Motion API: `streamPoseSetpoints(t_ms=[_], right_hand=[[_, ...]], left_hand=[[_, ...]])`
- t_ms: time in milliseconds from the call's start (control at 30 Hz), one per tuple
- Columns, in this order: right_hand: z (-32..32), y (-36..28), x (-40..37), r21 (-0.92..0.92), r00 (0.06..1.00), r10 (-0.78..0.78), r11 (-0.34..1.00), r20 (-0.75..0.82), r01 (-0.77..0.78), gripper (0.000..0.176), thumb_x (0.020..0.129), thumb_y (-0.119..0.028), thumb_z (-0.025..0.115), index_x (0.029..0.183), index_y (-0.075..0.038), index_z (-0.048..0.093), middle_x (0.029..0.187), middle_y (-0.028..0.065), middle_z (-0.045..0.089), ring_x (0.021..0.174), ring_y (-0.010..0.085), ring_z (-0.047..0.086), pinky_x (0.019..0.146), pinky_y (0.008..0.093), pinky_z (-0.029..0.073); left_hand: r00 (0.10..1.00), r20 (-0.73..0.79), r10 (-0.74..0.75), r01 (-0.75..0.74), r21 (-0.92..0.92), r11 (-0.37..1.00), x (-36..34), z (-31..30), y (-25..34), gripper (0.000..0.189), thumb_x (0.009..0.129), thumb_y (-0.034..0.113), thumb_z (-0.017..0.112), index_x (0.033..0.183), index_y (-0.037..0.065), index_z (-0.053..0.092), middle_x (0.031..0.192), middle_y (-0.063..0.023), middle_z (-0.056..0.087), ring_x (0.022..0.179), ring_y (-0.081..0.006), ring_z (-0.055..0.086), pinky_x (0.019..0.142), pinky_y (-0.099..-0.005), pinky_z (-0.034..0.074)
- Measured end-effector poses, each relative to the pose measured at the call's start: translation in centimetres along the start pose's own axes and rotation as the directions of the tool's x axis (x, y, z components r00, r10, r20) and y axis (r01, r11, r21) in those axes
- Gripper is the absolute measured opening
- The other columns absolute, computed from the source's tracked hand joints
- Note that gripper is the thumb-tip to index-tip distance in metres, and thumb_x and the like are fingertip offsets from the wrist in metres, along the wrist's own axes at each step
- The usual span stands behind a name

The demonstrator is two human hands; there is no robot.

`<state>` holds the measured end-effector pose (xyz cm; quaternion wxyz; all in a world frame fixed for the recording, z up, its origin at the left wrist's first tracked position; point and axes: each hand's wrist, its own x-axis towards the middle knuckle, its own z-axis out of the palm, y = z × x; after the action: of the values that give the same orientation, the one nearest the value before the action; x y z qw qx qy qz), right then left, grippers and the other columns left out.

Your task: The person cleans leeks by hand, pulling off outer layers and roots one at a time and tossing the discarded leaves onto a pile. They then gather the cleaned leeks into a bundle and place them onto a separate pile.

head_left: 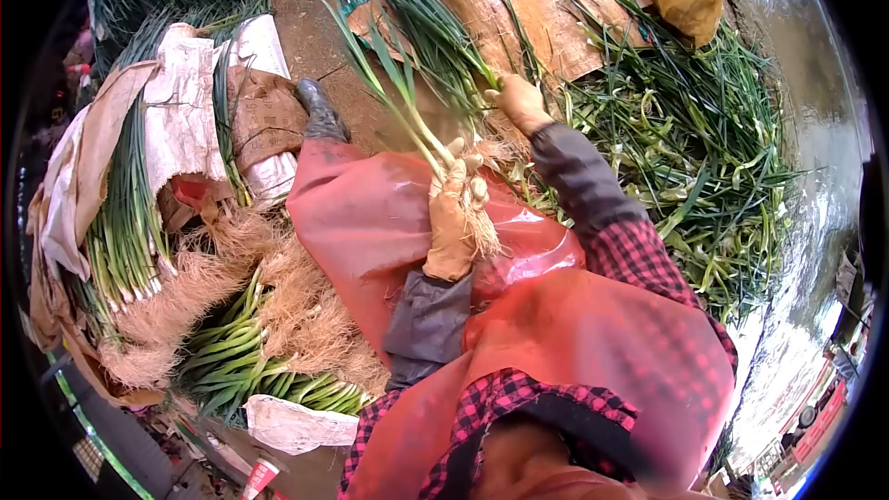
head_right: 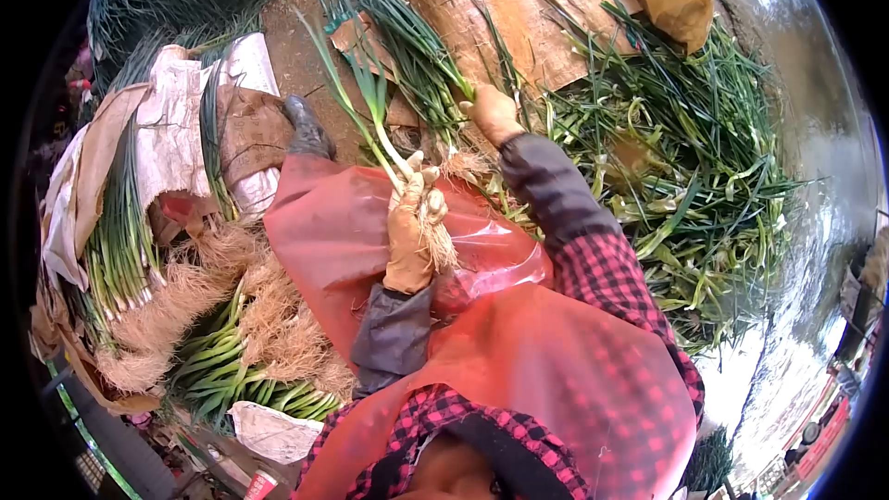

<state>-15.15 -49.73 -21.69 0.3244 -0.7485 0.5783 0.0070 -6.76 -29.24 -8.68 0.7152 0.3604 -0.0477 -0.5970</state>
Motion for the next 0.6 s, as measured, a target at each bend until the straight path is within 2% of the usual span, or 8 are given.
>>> streamPoseSetpoints(t_ms=[67,133,200,267,333,500,533,600], right_hand=[[0.1,-1.2,1.6,-0.116,0.999,0.045,0.992,-0.008,-0.045,0.028,0.080,-0.027,0.063,0.097,-0.005,0.063,0.089,0.0178,0.064,0.087,0.0325,0.062,0.076,0.0392,0.047],[-1.5,-0.5,0.4,0.057,0.990,-0.006,0.998,-0.142,0.015,0.026,0.079,-0.030,0.063,0.090,-0.006,0.064,0.083,0.0153,0.065,0.081,0.0273,0.064,0.071,0.0350,0.049],[-6.2,-1.7,-5.0,0.241,0.996,-0.009,0.970,-0.092,0.031,0.028,0.082,-0.032,0.062,0.092,-0.005,0.064,0.076,0.0098,0.065,0.069,0.0191,0.061,0.064,0.0313,0.048],[-8.0,-1.0,-9.7,0.655,0.988,-0.092,0.756,0.126,-0.013,0.029,0.085,-0.031,0.061,0.093,-0.003,0.063,0.067,0.0017,0.060,0.058,0.0094,0.051,0.056,0.0259,0.044],[-7.5,-0.6,-12.9,0.699,0.980,-0.110,0.714,0.167,-0.039,0.028,0.086,-0.028,0.061,0.092,0.000,0.062,0.065,-0.0028,0.056,0.055,0.0053,0.044,0.050,0.0213,0.039],[-5.8,0.6,-19.4,0.303,0.967,-0.167,0.928,-0.191,0.219,0.018,0.088,-0.020,0.058,0.082,-0.003,0.063,0.073,0.0044,0.061,0.063,0.0087,0.053,0.057,0.0258,0.042],[-6.3,1.1,-20.8,0.555,0.960,-0.139,0.791,-0.245,0.256,0.019,0.089,-0.022,0.057,0.082,-0.005,0.062,0.071,0.0008,0.059,0.062,0.0086,0.052,0.054,0.0245,0.041],[-10.7,3.4,-21.6,0.583,0.924,0.096,0.799,-0.369,0.150,0.015,0.091,-0.020,0.053,0.090,-0.007,0.061,0.078,0.0006,0.060,0.064,0.0050,0.051,0.052,0.0188,0.041]], left_hand=[[0.990,-0.130,-0.053,0.040,-0.103,0.994,-0.2,0.4,0.0,0.027,0.092,0.005,0.044,0.118,0.002,0.044,0.099,-0.0081,0.057,0.070,-0.0113,0.054,0.055,-0.0192,0.046],[0.962,-0.270,-0.037,0.012,-0.096,0.995,-0.2,0.3,-0.8,0.024,0.089,0.003,0.048,0.113,0.002,0.046,0.103,-0.0082,0.056,0.088,-0.0153,0.057,0.075,-0.0241,0.049],[0.939,-0.342,-0.045,0.052,0.012,0.999,-0.5,1.8,-1.4,0.022,0.089,0.004,0.050,0.111,0.004,0.048,0.111,-0.0087,0.054,0.099,-0.0150,0.056,0.080,-0.0238,0.047],[0.954,-0.293,-0.061,0.151,0.297,0.943,-0.6,1.9,-4.0,0.021,0.087,0.007,0.057,0.107,0.006,0.049,0.101,-0.0050,0.056,0.091,-0.0119,0.055,0.077,-0.0222,0.046],[0.990,-0.139,-0.037,0.080,0.313,0.946,-0.8,1.9,-7.4,0.020,0.084,0.002,0.060,0.101,0.007,0.050,0.081,0.0007,0.052,0.073,-0.0078,0.050,0.065,-0.0201,0.045],[0.969,-0.215,-0.124,0.162,0.169,0.972,-1.3,0.0,-9.1,0.018,0.083,-0.001,0.057,0.100,0.003,0.051,0.083,-0.0036,0.056,0.064,-0.0105,0.053,0.054,-0.0221,0.046],[0.938,-0.280,-0.206,0.251,0.138,0.958,-1.3,-0.5,-8.7,0.018,0.083,0.000,0.056,0.101,0.003,0.052,0.082,-0.0046,0.057,0.062,-0.0111,0.053,0.053,-0.0227,0.047],[0.919,-0.312,-0.241,0.288,0.112,0.951,-1.6,0.5,-7.4,0.018,0.083,0.002,0.054,0.101,0.003,0.054,0.083,-0.0065,0.059,0.060,-0.0122,0.053,0.054,-0.0218,0.047]])
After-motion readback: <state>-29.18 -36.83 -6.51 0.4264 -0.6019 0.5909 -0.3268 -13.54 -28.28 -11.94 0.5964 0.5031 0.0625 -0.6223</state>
